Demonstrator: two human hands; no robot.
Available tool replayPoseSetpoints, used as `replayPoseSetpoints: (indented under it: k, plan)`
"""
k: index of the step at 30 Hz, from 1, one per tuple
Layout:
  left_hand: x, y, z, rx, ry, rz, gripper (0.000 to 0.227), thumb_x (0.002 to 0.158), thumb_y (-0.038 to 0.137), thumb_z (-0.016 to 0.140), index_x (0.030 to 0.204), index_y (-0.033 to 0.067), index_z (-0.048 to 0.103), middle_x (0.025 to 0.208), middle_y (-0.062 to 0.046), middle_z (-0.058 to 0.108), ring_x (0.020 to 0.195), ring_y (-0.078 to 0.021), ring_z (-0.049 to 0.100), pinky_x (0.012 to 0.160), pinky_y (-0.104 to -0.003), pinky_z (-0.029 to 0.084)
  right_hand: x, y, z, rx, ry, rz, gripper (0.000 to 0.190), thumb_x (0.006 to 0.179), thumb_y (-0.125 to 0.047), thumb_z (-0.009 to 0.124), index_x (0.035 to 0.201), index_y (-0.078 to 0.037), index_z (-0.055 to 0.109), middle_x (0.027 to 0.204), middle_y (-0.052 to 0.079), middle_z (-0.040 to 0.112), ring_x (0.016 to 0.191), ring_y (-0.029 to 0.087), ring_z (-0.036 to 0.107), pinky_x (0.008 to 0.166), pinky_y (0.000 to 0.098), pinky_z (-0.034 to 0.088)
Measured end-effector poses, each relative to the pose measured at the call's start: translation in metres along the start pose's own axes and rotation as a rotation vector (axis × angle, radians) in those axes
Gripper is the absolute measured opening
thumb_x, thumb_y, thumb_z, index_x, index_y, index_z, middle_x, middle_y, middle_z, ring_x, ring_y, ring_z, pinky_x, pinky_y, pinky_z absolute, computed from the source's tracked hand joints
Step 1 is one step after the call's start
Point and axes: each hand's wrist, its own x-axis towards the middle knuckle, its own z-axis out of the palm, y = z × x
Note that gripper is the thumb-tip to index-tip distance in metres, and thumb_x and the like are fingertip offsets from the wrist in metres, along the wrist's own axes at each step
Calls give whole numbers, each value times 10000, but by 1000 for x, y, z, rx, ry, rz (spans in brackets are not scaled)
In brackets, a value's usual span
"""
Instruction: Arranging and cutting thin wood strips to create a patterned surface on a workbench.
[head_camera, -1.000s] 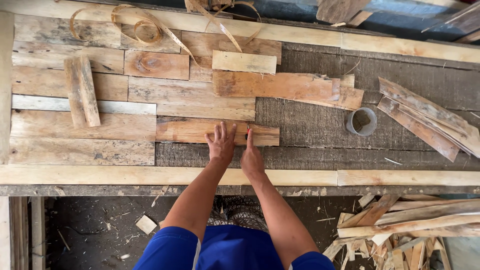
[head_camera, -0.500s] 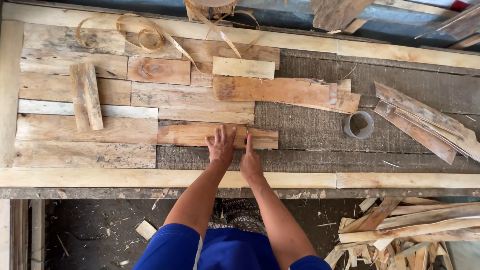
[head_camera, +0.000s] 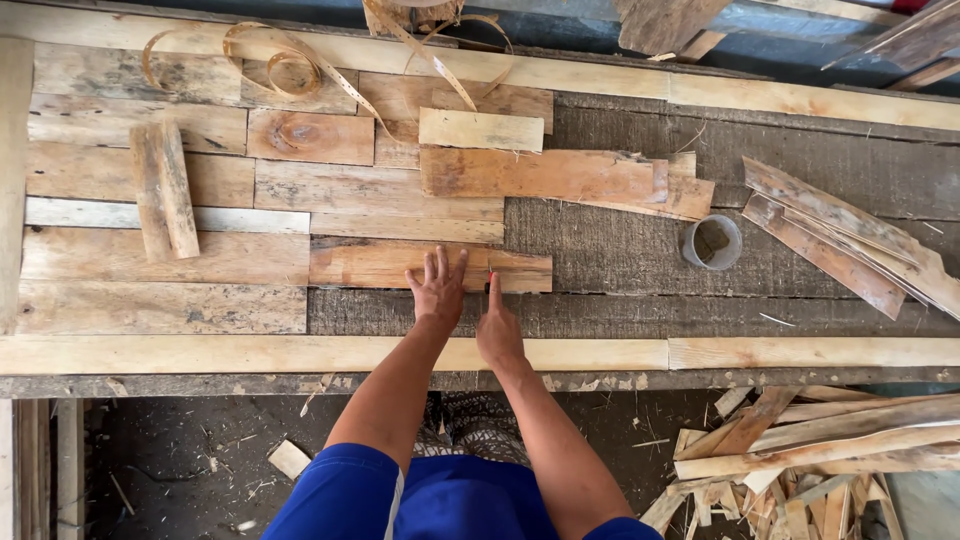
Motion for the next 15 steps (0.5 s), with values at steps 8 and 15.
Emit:
replayPoseSetpoints:
  k: [8,15]
  plan:
    - [1,-1,3,-7,3,2,803,1058,336,498,1656,303,-36,1729,-129,-19,1579,-352,83,1186,-703,191,-11,1,1,26,-13,23,846,997,-58,476,1654,-127,-51,614,38,599,420,164,529,365,312,453]
    - [3,0,9,7,43,-1,821,1039,308,529,1663,305,-4,1731,-130,16,1568,-352,113,1168,-708,205,-31,1,4,93,-28,47,818,1009,-54,426,1665,-126,-57,675,69,620,468,206,548,401,365,484]
